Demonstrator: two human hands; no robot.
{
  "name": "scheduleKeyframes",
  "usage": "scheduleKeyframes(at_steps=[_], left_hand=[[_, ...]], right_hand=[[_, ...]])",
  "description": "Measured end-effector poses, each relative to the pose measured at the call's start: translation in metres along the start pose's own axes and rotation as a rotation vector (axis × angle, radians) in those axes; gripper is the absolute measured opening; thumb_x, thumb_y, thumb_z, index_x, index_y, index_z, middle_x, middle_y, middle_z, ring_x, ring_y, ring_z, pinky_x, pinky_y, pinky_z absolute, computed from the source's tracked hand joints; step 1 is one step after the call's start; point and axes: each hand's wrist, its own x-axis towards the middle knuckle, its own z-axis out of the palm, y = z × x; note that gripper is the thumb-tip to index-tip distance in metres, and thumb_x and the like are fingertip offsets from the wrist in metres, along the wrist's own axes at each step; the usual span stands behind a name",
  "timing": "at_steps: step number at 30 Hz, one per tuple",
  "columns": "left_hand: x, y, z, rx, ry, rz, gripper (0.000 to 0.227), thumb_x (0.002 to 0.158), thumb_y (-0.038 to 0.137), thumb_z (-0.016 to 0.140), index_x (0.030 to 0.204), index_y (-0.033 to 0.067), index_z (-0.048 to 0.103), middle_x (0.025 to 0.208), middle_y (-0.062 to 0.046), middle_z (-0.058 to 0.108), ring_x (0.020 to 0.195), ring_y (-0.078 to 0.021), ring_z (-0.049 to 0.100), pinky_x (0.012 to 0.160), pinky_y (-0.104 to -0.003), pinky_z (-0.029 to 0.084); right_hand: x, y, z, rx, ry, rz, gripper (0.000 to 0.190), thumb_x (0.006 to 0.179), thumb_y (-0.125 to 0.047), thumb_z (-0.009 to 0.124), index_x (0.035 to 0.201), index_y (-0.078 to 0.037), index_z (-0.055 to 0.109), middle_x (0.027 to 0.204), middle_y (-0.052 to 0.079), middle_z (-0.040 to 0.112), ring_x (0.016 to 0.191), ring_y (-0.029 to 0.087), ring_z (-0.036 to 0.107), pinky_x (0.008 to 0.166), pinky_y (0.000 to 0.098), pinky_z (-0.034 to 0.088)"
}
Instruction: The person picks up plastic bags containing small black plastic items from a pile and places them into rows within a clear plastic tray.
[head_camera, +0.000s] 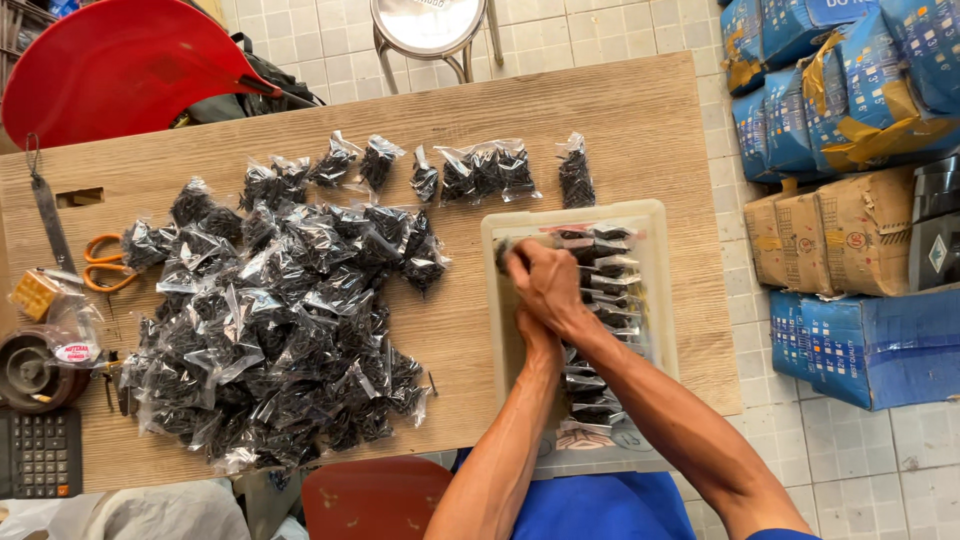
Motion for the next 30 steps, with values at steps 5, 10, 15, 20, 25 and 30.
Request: scheduleKeyframes(at_steps=[5,10,15,20,25,30], left_hand=[[-0.018,0.034,-0.016,-0.018,0.001,0.001,0.032,0.105,0.038,0.055,0.104,0.0086,0.068,0.113,-0.022,0.074,0.115,-0.0406,0.069,0.103,-0.046,0.052],[-0.037,0.072,-0.021,-0.036,-0.010,-0.003,0.033,0.107,0.038,0.054,0.117,0.0081,0.064,0.123,-0.023,0.070,0.123,-0.0408,0.065,0.107,-0.048,0.050],[-0.055,0.112,-0.030,-0.049,-0.020,-0.009,0.040,0.109,0.038,0.053,0.133,0.0075,0.059,0.137,-0.024,0.065,0.133,-0.0411,0.059,0.113,-0.049,0.047],[-0.082,0.149,-0.036,-0.067,-0.018,-0.008,0.047,0.111,0.039,0.052,0.146,0.0070,0.055,0.147,-0.025,0.061,0.141,-0.0414,0.055,0.118,-0.051,0.045],[-0.106,0.177,-0.045,-0.088,-0.013,-0.014,0.056,0.112,0.039,0.051,0.158,0.0065,0.051,0.157,-0.026,0.057,0.149,-0.0416,0.051,0.122,-0.052,0.043],[-0.109,0.179,-0.047,0.049,-0.399,0.039,0.088,0.114,0.064,0.026,0.170,-0.0043,0.023,0.174,-0.035,0.022,0.162,-0.0481,0.020,0.135,-0.057,0.014]], right_hand=[[0.001,0.009,0.013,0.201,-0.085,0.076,0.016,0.097,-0.028,0.070,0.101,-0.020,0.084,0.081,0.011,0.080,0.086,0.035,0.079,0.071,0.0434,0.062],[-0.008,0.012,0.003,0.229,-0.068,0.071,0.017,0.097,-0.020,0.071,0.106,-0.013,0.084,0.092,0.017,0.081,0.092,0.039,0.079,0.072,0.0448,0.064],[-0.007,0.009,0.003,0.292,-0.076,0.058,0.022,0.101,-0.011,0.066,0.114,-0.001,0.081,0.099,0.028,0.077,0.094,0.046,0.077,0.075,0.0478,0.065],[-0.012,0.030,0.000,0.291,-0.006,-0.007,0.019,0.100,-0.010,0.069,0.112,-0.002,0.081,0.100,0.026,0.076,0.093,0.043,0.078,0.072,0.0431,0.065],[-0.017,0.039,-0.041,0.224,0.057,-0.033,0.017,0.102,-0.010,0.068,0.112,-0.004,0.080,0.100,0.022,0.074,0.093,0.040,0.077,0.072,0.0428,0.064],[-0.024,0.015,-0.088,0.217,0.102,0.046,0.016,0.103,-0.011,0.070,0.114,-0.009,0.082,0.100,0.019,0.075,0.094,0.034,0.077,0.075,0.0389,0.063]])
